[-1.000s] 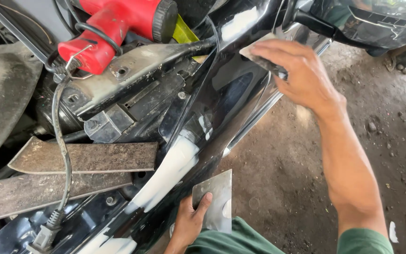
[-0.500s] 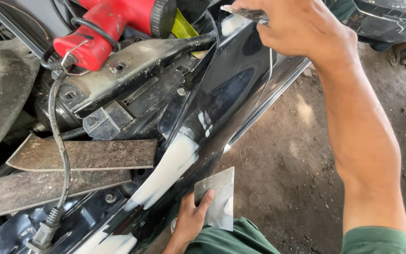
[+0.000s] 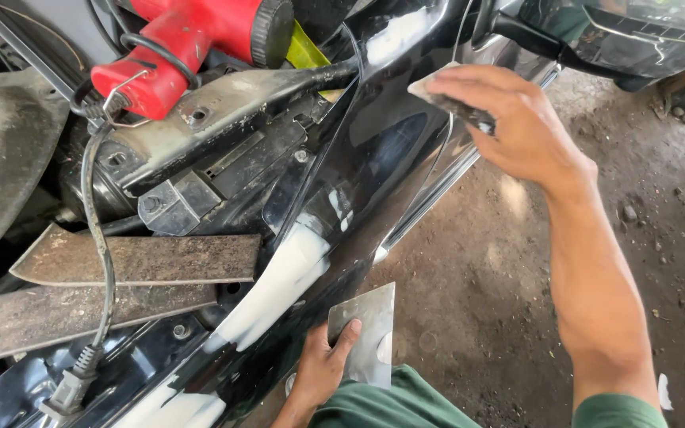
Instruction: The person uses a sanding block to smooth a white filler patch on the side of a black car. They move along the vehicle's side, sanding the area near the door and the lower trim, then walk to the rear to sand another patch on the bumper.
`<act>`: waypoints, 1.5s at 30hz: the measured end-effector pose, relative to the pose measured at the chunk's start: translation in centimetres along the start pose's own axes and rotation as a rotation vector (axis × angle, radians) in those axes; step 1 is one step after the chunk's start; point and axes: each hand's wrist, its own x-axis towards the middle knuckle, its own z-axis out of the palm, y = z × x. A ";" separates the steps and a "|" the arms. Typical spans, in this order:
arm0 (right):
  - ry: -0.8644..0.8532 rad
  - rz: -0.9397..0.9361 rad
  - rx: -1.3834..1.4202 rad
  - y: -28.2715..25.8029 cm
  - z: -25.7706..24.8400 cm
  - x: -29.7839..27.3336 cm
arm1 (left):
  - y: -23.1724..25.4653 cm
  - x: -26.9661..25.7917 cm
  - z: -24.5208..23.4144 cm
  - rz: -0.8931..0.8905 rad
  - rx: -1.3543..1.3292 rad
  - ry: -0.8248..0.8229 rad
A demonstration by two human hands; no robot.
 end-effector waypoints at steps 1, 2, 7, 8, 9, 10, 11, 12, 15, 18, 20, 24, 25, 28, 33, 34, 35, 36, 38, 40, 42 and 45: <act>0.068 0.009 0.008 0.1 -0.2 -0.4 | 0.1 -0.1 0.3 0.040 0.003 0.007; 0.071 0.009 0.007 0.4 -0.8 0.0 | -0.1 -0.1 0.4 0.041 0.005 0.006; 0.063 0.023 0.043 1.5 -2.7 3.3 | 0.3 -0.6 1.2 -0.037 0.004 -0.018; 0.063 0.021 0.043 2.2 -2.6 4.1 | 0.4 -0.7 1.2 -0.036 0.004 -0.017; 0.057 -0.012 0.011 2.8 -2.5 4.9 | 0.5 -0.7 1.2 0.005 -0.004 -0.004; 0.051 -0.044 -0.019 3.4 -2.3 5.8 | 0.6 -0.8 1.2 0.045 -0.010 0.008; 0.052 -0.045 -0.017 3.3 -2.0 6.4 | 0.2 -0.9 1.2 0.044 -0.009 0.010; 0.044 -0.013 -0.023 3.2 -1.7 7.0 | -0.2 -1.0 1.1 0.014 -0.016 0.010; 0.026 0.047 -0.102 2.2 -1.3 7.8 | -1.2 -0.9 0.9 -0.049 -0.023 0.013; 0.022 0.018 -0.104 2.0 -2.1 6.9 | -1.2 -1.0 0.7 -0.118 -0.019 0.006; 0.032 -0.043 -0.034 1.6 -3.4 6.4 | -1.0 -1.2 0.4 -0.151 -0.016 0.000; -0.076 -0.074 -0.030 -0.9 -5.5 6.9 | -0.6 -1.2 0.1 -0.109 -0.027 0.011; -0.024 -0.090 -0.075 -1.6 -5.6 7.0 | -0.4 -1.3 -0.1 -0.079 -0.025 0.023; -0.062 -0.169 -0.002 -1.7 -4.8 8.2 | -0.9 -1.1 -0.1 -0.087 -0.014 0.023; -0.078 -0.157 -0.102 -1.1 -2.9 8.3 | -1.0 -0.9 -0.3 -0.102 -0.027 0.027; -0.072 -0.148 -0.136 -1.7 -2.7 8.1 | -1.1 -0.9 -0.3 -0.086 -0.034 0.031; -0.077 -0.140 -0.131 -1.6 -1.7 7.3 | -1.2 -1.2 -0.5 -0.094 -0.034 0.026; -0.054 -0.122 -0.129 -1.4 -1.0 6.8 | -1.2 -1.0 -0.5 -0.089 -0.039 0.027; -0.031 -0.106 -0.127 -1.4 0.4 5.4 | -1.5 -0.9 -0.8 -0.083 -0.044 0.029; 0.139 -0.070 -0.104 -1.7 1.9 3.6 | -2.1 -1.1 -1.0 -0.152 -0.028 0.032; 0.162 -0.023 -0.041 -3.3 1.6 2.9 | -2.0 -1.0 -1.0 -0.137 -0.018 0.035; 0.137 0.065 0.068 -4.0 0.9 0.0 | -1.3 -1.4 -0.9 -0.105 -0.013 0.030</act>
